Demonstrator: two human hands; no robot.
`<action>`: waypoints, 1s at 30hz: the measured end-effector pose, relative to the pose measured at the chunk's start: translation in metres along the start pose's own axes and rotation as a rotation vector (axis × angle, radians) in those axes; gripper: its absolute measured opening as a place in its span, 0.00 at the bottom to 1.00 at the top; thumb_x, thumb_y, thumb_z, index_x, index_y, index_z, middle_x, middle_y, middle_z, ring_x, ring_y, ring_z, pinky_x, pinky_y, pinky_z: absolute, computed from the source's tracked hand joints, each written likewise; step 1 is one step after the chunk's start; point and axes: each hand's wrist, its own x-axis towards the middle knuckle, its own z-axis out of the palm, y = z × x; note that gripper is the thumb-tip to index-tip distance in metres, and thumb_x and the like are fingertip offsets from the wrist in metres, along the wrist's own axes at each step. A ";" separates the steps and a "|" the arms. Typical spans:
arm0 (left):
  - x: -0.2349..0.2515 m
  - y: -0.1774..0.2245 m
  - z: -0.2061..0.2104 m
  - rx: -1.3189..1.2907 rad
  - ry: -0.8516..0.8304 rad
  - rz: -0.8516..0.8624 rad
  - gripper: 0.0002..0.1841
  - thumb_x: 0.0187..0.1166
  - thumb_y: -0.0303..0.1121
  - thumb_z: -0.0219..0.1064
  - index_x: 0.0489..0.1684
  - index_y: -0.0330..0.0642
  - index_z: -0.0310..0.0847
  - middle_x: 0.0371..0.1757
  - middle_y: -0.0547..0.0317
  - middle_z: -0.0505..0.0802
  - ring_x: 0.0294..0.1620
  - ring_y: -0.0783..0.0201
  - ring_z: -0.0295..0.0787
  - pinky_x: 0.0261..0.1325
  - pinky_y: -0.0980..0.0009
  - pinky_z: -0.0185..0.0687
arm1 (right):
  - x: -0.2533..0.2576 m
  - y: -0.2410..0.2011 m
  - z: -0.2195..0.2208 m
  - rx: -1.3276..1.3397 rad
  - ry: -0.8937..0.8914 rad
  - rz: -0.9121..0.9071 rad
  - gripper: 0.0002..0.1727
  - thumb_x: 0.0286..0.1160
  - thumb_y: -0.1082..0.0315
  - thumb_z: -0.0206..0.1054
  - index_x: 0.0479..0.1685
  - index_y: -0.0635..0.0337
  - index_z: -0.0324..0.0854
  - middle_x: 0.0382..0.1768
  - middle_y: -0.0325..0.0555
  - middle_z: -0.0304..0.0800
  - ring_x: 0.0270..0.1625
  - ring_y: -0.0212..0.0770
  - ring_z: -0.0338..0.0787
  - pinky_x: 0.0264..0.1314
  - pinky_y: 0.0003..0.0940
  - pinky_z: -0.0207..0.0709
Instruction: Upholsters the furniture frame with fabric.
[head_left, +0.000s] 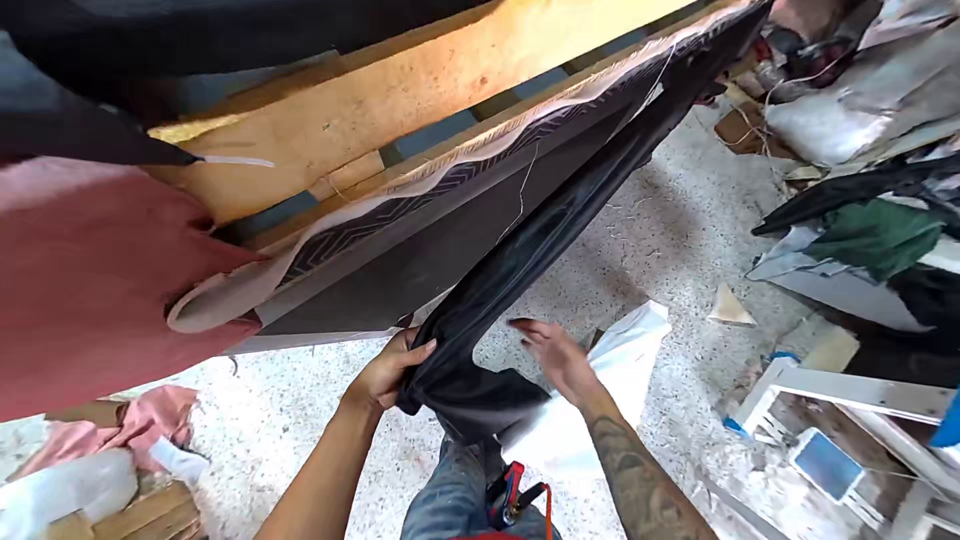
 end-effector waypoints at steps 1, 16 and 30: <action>-0.002 -0.001 -0.001 -0.022 0.006 0.012 0.23 0.66 0.48 0.83 0.53 0.45 0.89 0.42 0.51 0.97 0.41 0.62 0.97 0.48 0.61 0.95 | 0.000 -0.010 0.021 -0.067 -0.140 0.070 0.35 0.78 0.39 0.64 0.74 0.56 0.79 0.68 0.46 0.89 0.74 0.45 0.84 0.80 0.49 0.74; -0.038 0.021 -0.033 -0.207 0.082 -0.007 0.13 0.87 0.41 0.62 0.61 0.48 0.85 0.47 0.53 0.97 0.45 0.65 0.96 0.49 0.66 0.94 | -0.015 0.081 0.122 0.075 -0.118 0.225 0.28 0.64 0.67 0.82 0.63 0.70 0.83 0.58 0.54 0.91 0.62 0.46 0.91 0.70 0.45 0.85; -0.103 0.052 -0.061 0.626 0.461 0.370 0.17 0.84 0.30 0.64 0.70 0.45 0.85 0.70 0.60 0.91 0.71 0.62 0.86 0.76 0.57 0.83 | 0.005 -0.032 0.261 -1.384 -0.113 -0.288 0.17 0.77 0.58 0.70 0.34 0.66 0.91 0.34 0.58 0.93 0.42 0.57 0.95 0.49 0.56 0.88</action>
